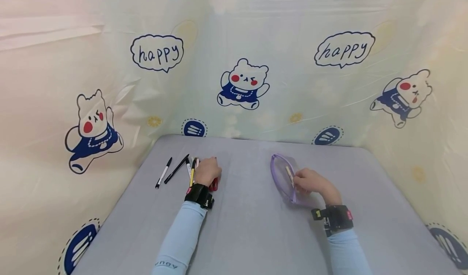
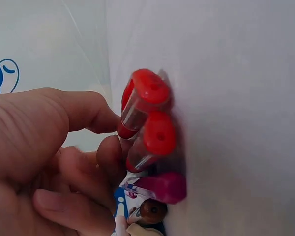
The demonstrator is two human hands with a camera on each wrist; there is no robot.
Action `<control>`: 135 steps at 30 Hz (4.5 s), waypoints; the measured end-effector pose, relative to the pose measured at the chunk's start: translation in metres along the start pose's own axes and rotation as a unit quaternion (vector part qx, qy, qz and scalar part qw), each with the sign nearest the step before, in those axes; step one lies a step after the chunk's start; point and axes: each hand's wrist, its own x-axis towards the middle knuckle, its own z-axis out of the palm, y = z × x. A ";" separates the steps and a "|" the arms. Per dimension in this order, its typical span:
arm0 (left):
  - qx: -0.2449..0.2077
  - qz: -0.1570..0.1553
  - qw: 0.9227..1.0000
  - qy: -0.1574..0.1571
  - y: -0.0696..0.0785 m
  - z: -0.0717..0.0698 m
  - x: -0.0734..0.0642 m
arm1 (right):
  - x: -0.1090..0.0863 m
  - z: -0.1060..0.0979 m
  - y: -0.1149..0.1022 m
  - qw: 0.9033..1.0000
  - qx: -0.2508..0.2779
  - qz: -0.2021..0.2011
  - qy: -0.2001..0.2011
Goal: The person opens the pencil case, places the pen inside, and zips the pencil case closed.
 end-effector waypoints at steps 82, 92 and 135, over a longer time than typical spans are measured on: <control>-0.316 0.113 0.920 -0.204 0.154 0.080 -0.017 | 0.004 0.001 0.005 1.000 -0.005 0.025 0.007; -0.247 0.144 0.940 -0.185 0.145 0.060 -0.018 | 0.005 -0.003 0.005 1.000 -0.010 0.008 0.002; -0.086 0.040 0.994 -0.060 0.044 -0.004 0.001 | 0.004 -0.004 0.005 1.000 -0.025 0.010 -0.008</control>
